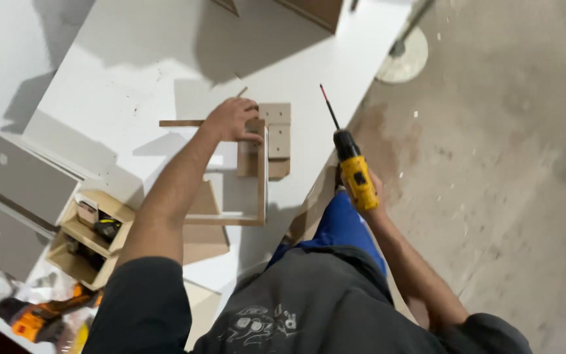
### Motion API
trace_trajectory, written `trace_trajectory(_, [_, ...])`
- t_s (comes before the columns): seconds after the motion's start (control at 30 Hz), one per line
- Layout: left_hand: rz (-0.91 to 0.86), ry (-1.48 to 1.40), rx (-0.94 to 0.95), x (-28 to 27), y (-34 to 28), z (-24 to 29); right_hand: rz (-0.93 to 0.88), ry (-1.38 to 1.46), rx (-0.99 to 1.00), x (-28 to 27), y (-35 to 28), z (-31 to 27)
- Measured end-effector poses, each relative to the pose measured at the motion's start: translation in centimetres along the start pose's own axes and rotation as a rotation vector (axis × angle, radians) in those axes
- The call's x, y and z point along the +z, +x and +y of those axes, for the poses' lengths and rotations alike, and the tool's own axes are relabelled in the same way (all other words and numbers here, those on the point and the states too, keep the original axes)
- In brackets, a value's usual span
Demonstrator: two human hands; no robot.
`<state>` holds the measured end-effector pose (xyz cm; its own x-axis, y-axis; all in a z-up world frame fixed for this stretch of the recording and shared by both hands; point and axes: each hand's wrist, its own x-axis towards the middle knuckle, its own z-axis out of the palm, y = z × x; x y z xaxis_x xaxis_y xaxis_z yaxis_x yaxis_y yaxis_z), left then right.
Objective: Assembling wooden drawer frames by aligning pre-cut panels and fastening them with a power drill.
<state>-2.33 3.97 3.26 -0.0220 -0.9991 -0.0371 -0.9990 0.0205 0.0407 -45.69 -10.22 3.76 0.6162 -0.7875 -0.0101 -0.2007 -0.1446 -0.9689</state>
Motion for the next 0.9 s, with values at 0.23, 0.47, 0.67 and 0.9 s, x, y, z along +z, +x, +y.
trace_trajectory(0.23, [0.171, 0.002, -0.538, -2.7, -2.1, 8.3, -0.152, -0.262, -0.308, 4.1, 23.2, 3.8])
trace_trajectory(0.47, [-0.007, -0.597, -1.41, -0.1, -0.5, 21.2, -0.432, -0.132, -0.35, 7.8, 33.9, 2.0])
trace_trajectory(0.67, [-0.001, -0.752, -1.561, 7.3, -2.8, 22.2, -0.552, -0.093, -0.341, 8.8, 36.4, 2.4])
trace_trajectory(0.9, [-0.087, -0.755, -1.499, -2.5, -5.9, 22.8, -0.467, -0.002, -0.455, 8.1, 34.7, 1.4])
